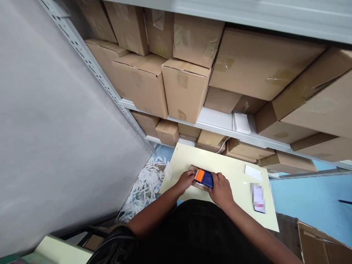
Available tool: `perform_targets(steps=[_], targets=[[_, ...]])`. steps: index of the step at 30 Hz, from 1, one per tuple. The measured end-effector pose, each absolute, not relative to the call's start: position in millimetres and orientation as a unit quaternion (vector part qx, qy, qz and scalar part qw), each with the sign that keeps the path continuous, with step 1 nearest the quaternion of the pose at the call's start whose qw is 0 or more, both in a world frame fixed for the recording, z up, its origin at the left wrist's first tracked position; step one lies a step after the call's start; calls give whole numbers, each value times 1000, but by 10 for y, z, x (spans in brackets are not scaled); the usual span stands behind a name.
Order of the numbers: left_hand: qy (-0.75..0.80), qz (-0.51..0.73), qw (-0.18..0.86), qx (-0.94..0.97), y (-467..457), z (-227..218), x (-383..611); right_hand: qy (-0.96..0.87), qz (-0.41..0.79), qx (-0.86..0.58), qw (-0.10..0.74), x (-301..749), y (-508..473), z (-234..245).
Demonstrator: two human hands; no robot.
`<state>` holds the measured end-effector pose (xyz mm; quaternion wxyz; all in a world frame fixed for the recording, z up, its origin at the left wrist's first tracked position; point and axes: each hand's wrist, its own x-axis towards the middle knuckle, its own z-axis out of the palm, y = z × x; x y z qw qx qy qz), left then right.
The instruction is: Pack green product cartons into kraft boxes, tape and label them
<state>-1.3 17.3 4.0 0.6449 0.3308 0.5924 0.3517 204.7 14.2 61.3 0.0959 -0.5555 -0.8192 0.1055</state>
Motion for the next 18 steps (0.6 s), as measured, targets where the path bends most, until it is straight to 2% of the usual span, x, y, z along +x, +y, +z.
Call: perform_targets(steps=[3, 8, 14, 18], targets=[[600, 346, 621, 367, 159, 28, -31, -822, 101, -549, 111, 2080, 146, 587], [642, 378, 419, 518, 132, -10, -117, -808, 139, -541, 187, 2282, 147, 502], [637, 240, 398, 615, 230, -17, -148, -798, 169, -534, 221, 2407, 77, 405], [643, 242, 355, 635, 215, 4, -107, -796, 172, -535, 226, 2393, 59, 450]])
